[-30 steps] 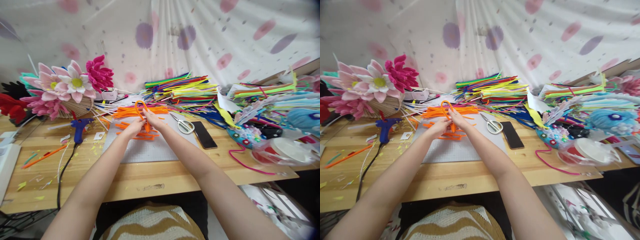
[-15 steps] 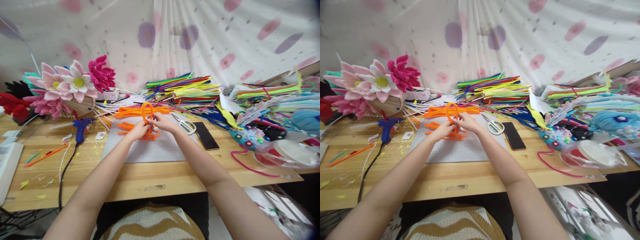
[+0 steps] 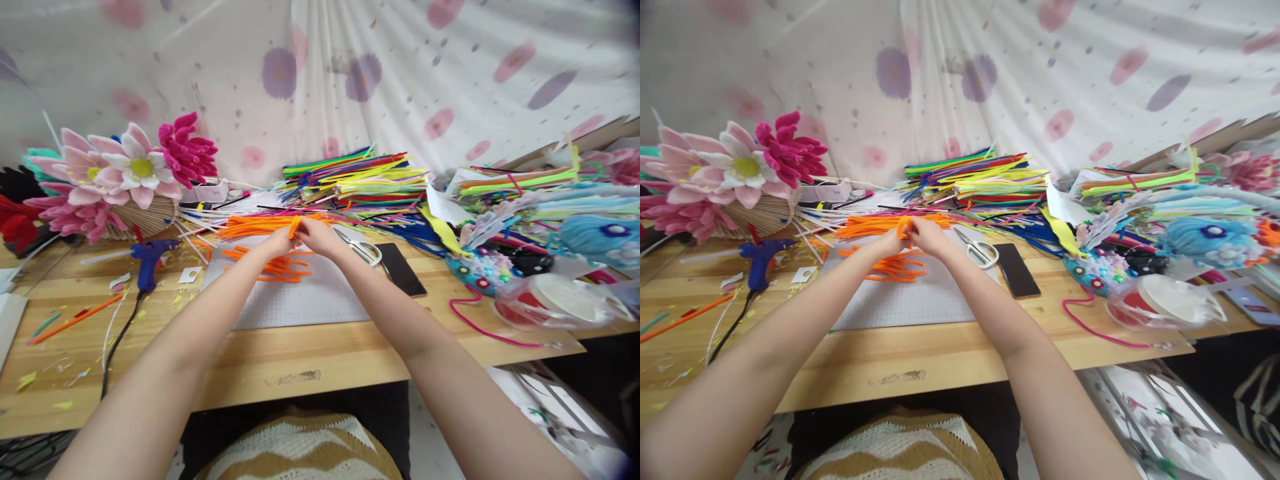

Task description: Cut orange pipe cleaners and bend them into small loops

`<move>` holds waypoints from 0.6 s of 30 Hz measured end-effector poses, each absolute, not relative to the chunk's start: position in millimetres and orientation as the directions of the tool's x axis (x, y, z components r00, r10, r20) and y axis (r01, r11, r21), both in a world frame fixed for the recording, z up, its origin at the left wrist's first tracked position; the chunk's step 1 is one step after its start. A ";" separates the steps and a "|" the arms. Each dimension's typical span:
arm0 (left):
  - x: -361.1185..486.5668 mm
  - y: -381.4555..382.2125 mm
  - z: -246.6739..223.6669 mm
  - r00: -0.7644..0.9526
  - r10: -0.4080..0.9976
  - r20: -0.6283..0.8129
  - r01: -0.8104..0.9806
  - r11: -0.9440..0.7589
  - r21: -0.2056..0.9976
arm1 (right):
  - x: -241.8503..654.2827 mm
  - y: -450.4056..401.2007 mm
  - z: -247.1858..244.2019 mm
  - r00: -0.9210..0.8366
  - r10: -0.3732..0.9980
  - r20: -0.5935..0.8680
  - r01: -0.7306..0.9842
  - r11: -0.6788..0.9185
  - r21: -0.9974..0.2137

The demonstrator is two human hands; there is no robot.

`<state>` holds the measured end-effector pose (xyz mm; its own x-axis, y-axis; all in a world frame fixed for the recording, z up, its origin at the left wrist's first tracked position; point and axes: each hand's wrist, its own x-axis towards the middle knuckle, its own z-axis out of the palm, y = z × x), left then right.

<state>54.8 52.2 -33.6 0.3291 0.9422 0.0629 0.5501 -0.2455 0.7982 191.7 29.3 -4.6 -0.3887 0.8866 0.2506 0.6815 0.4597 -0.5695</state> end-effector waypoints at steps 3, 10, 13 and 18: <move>51.4 63.9 -43.6 0.281 0.958 0.060 0.563 -0.215 0.798 | 185.5 37.3 -8.4 -0.395 0.891 0.223 0.741 0.452 -0.496; 52.3 65.0 -50.4 0.225 0.973 0.050 0.614 -0.181 0.769 | 187.0 51.3 -22.7 -0.403 0.896 0.186 0.751 0.441 -0.492; 52.2 60.6 -49.0 0.239 0.970 0.043 0.622 -0.187 0.761 | 189.0 51.7 -29.2 -0.413 0.893 0.178 0.740 0.443 -0.506; 51.4 53.7 -48.3 0.229 0.973 0.020 0.591 -0.155 0.792 | 189.5 51.0 -33.5 -0.398 0.905 0.152 0.710 0.409 -0.573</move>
